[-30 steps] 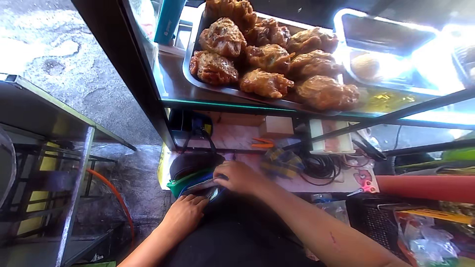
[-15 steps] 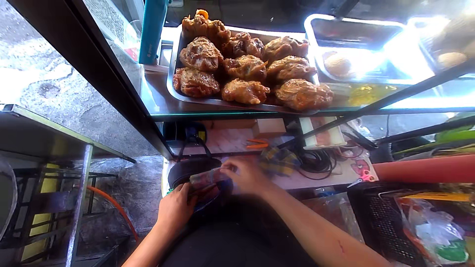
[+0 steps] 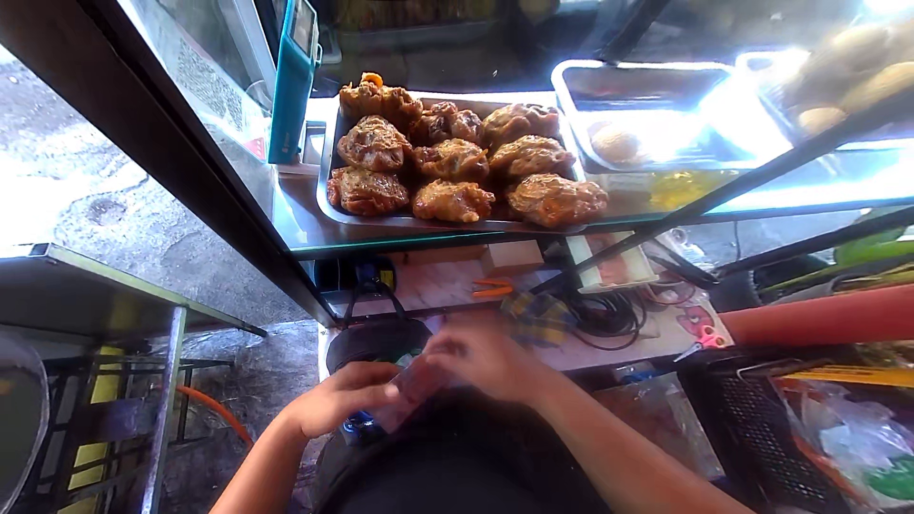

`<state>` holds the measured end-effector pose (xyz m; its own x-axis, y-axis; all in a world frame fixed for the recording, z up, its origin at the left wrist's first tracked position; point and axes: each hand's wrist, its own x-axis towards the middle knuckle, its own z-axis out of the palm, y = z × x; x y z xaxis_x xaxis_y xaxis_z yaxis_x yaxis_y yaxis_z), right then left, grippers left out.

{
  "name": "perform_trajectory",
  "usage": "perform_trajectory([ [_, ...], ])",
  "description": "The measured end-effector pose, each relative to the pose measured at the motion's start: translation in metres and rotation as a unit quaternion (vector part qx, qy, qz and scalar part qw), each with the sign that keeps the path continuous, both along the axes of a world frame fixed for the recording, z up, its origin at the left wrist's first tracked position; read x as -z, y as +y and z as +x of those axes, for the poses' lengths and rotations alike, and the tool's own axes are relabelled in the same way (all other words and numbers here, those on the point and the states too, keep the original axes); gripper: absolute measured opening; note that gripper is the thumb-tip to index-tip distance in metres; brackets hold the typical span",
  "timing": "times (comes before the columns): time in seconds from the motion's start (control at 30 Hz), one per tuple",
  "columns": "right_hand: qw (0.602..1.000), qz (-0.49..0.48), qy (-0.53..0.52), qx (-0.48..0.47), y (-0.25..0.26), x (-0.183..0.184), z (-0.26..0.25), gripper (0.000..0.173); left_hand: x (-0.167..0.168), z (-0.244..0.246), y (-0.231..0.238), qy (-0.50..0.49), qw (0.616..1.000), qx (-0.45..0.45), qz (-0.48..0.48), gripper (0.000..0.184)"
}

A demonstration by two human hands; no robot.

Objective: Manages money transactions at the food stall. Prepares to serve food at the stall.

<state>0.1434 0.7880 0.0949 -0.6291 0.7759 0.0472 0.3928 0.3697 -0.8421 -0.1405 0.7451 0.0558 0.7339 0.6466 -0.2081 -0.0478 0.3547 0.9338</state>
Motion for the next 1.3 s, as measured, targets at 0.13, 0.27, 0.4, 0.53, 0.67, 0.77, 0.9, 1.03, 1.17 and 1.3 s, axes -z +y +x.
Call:
perform_trajectory([
  [0.13, 0.999, -0.046, 0.004, -0.018, 0.0, -0.003, -0.015, 0.022, -0.009, 0.023, 0.004, -0.073, 0.978, 0.096, -0.169, 0.044],
  [0.27, 0.996, -0.082, 0.015, 0.033, 0.005, 0.002, -0.006, 0.022, 0.004, 0.032, 0.002, -0.051, 0.985, 0.05, -0.157, 0.037],
  [0.4, 0.99, -0.133, 0.003, 0.048, 0.002, 0.01, 0.006, 0.017, 0.007, 0.036, 0.001, -0.025, 0.987, 0.045, -0.155, 0.03],
  [0.53, 0.985, -0.157, 0.0, 0.068, 0.003, 0.014, 0.024, 0.026, 0.009, 0.035, 0.002, 0.024, 0.987, 0.035, -0.157, 0.025],
  [0.67, 0.965, -0.255, -0.044, 0.038, -0.001, 0.017, 0.046, 0.036, 0.012, 0.038, 0.002, 0.129, 0.978, -0.089, -0.137, 0.016],
  [0.77, 0.944, -0.325, -0.063, 0.01, -0.015, 0.021, 0.057, 0.036, 0.013, 0.042, 0.001, 0.15, 0.962, -0.186, -0.131, 0.017],
  [0.9, 0.924, -0.367, -0.105, 0.015, -0.035, 0.028, 0.064, 0.042, 0.017, 0.052, -0.001, 0.153, 0.935, -0.297, -0.12, 0.022],
  [1.03, 0.918, -0.38, -0.107, 0.037, -0.042, 0.032, 0.069, 0.037, 0.022, 0.06, -0.001, 0.173, 0.907, -0.373, -0.09, 0.031],
  [1.17, 0.925, -0.358, -0.113, 0.055, -0.037, 0.033, 0.072, 0.036, 0.026, 0.064, 0.0, 0.17, 0.899, -0.399, -0.068, 0.039],
  [1.3, 0.95, -0.298, -0.064, 0.062, -0.035, 0.031, 0.07, 0.036, 0.028, 0.068, 0.002, 0.162, 0.9, -0.399, -0.064, 0.04],
])
